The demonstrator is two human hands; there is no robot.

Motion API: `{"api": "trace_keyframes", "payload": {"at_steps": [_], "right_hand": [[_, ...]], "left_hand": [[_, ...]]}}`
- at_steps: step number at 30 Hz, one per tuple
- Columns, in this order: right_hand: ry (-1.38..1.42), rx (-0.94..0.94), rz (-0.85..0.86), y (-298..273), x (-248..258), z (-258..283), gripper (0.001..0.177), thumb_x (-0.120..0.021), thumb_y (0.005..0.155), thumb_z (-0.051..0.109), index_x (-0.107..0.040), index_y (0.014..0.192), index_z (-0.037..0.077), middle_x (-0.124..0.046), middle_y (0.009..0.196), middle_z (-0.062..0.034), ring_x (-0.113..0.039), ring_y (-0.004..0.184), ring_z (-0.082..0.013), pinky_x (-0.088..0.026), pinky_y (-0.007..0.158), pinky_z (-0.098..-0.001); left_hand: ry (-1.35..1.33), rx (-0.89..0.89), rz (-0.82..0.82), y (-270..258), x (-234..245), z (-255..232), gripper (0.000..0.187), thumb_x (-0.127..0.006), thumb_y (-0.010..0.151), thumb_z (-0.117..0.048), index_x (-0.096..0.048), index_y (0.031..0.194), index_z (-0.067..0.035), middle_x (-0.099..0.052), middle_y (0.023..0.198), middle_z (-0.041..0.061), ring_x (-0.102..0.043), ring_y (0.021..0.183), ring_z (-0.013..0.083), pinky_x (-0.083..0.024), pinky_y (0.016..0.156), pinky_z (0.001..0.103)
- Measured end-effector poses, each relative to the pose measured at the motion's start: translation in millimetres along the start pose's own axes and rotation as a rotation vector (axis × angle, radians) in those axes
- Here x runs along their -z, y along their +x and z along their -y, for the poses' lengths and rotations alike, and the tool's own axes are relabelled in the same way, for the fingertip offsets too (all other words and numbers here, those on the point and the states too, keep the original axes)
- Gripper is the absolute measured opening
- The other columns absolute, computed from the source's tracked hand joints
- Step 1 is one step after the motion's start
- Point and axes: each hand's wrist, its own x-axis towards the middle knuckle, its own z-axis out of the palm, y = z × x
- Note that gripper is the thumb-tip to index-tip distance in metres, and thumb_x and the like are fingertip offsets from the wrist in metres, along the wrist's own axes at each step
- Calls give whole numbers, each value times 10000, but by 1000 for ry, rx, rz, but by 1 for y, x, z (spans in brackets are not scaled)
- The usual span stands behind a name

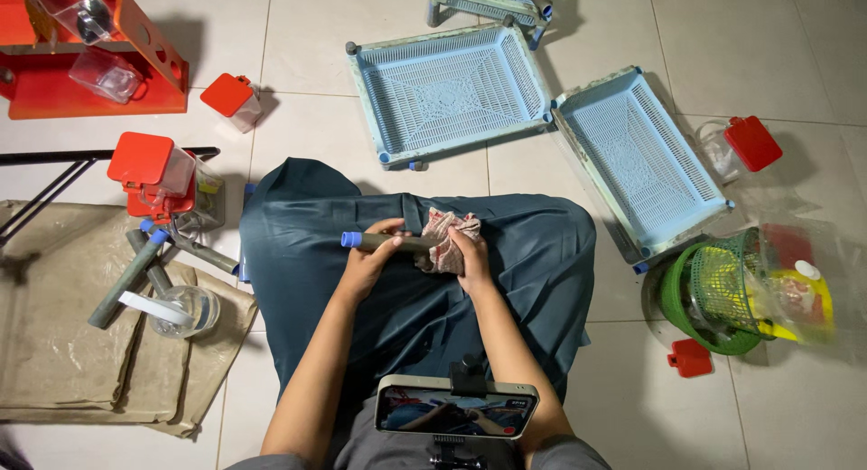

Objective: The person sits on the floor and wipes metal furniture legs with a cloth. They handle several legs one by one, wiping them thoroughly and placing them on nearby plastic trays.

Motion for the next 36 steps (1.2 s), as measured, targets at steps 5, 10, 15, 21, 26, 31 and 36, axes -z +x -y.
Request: {"api": "trace_keyframes", "payload": {"at_steps": [5,10,15,21,26,31,36], "right_hand": [[-28,-101,31,-1,0,8,290,-666,934,200,-688,1157,16,-747,1043,-90,-739,888,-185,-601,782,-343],[-93,-229,65,3,14,8,279,-667,927,204,-695,1137,23,-754,1014,-89,-737,858,-187,-601,763,-353],[-294,134,59,-1,17,-23,224,-675,985,195,-722,1076,-5,-746,981,-57,-699,865,-143,-564,774,-302],[-682,632,51,-21,10,-32,175,-674,968,145,-699,1054,-6,-757,966,-41,-709,886,-116,-560,784,-284],[-700,618,56,-20,9,-26,162,-682,969,139,-683,1047,-3,-748,928,-30,-687,840,-106,-556,765,-284],[-413,293,90,-2,16,-23,204,-666,982,169,-721,1078,-2,-738,1006,-13,-661,897,-93,-547,809,-273],[-361,-62,45,2,27,-6,282,-655,943,267,-736,1086,39,-761,995,-41,-715,886,-132,-567,793,-284]], "left_hand": [[-22,115,124,-2,10,-12,540,-717,880,-64,-576,1401,-53,-694,1233,108,-655,1167,188,-520,1029,320],[-97,87,271,-4,21,-3,525,-748,890,-68,-586,1387,-15,-669,1238,85,-639,1177,177,-518,1017,294],[-126,105,-75,10,11,14,311,-676,989,-224,-647,1238,-40,-733,1084,68,-672,1002,148,-527,807,260],[29,90,-264,20,-1,14,286,-645,1009,-310,-699,1039,-31,-772,946,93,-730,865,177,-564,717,297],[-28,101,-190,17,2,10,268,-636,1013,-288,-680,1100,-38,-753,1018,99,-729,959,182,-578,794,296],[-281,103,43,11,9,0,297,-641,1000,-139,-607,1286,-64,-691,1251,155,-647,1183,234,-509,929,331],[-260,64,291,1,11,-8,469,-633,914,7,-556,1376,-21,-577,1453,169,-533,1389,278,-420,1178,419]]}}
